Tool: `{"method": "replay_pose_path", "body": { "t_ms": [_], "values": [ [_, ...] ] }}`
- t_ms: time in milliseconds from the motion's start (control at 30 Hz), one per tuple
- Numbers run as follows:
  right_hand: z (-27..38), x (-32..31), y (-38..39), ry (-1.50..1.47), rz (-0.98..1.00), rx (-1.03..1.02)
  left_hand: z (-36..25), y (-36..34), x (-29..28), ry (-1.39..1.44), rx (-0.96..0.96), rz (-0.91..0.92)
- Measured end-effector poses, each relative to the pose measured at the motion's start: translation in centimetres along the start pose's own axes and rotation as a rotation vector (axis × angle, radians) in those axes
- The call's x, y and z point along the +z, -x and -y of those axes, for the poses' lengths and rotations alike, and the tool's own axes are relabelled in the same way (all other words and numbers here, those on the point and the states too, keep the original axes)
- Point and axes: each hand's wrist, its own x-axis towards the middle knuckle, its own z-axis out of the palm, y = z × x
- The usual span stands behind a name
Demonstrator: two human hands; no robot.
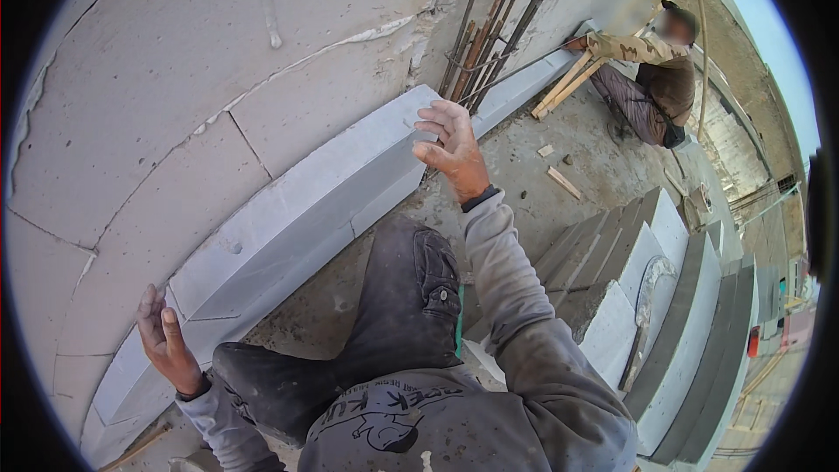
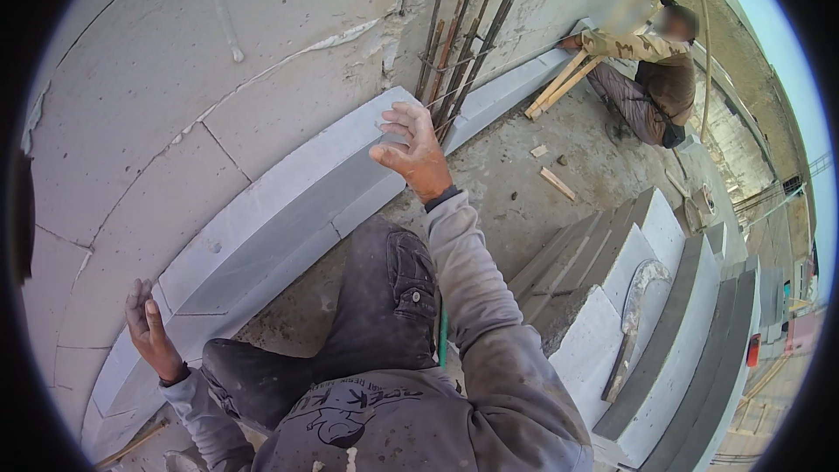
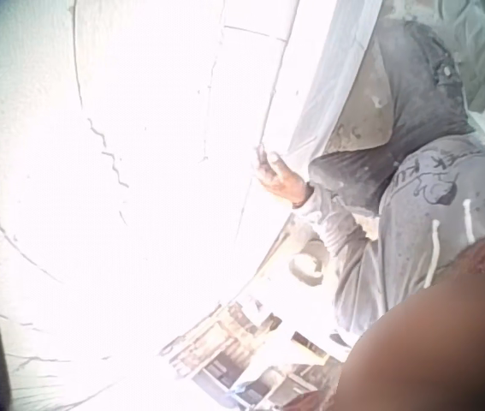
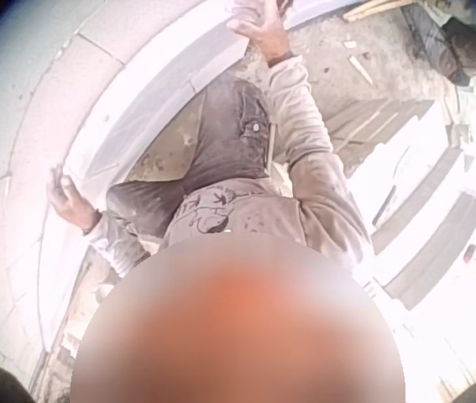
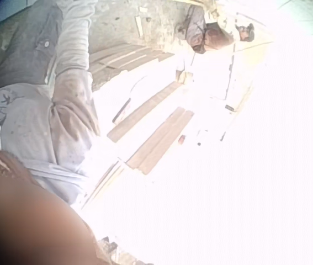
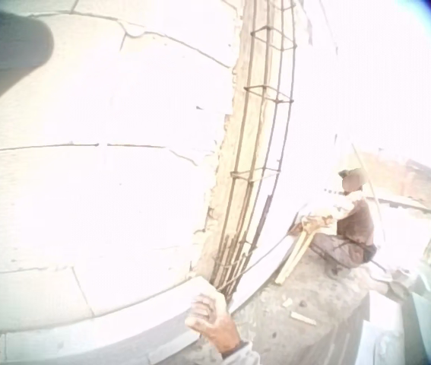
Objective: The person builds a wall by placing lightweight concrete blocks onto a layer of mortar, then leveling each block with a hammer and trowel.
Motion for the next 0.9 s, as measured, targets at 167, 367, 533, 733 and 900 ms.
{"method": "replay_pose_path", "body": {
  "t_ms": [167,367,533,733,900],
  "values": [
    [1.1,1.4,-0.6,-0.004,0.138,-0.104,1.7,9.7,8.9,0.803,-0.48,0.411],
    [-2.4,4.1,-0.5,-0.95,-0.005,0.223,6.6,17.3,17.7,0.838,-1.199,0.569],
    [-1.7,6.9,-1.0,-1.004,0.16,0.122,8.5,14.7,18.7,1.03,-1.078,0.442],
    [4.3,3.7,-3.4,0.469,0.25,-0.009,10.8,15.3,20.5,0.886,-1.111,0.558],
    [4.2,5.8,-3.1,1.066,0.414,-0.339,13.6,18.1,21.0,0.778,-1.247,0.517]
  ]
}}
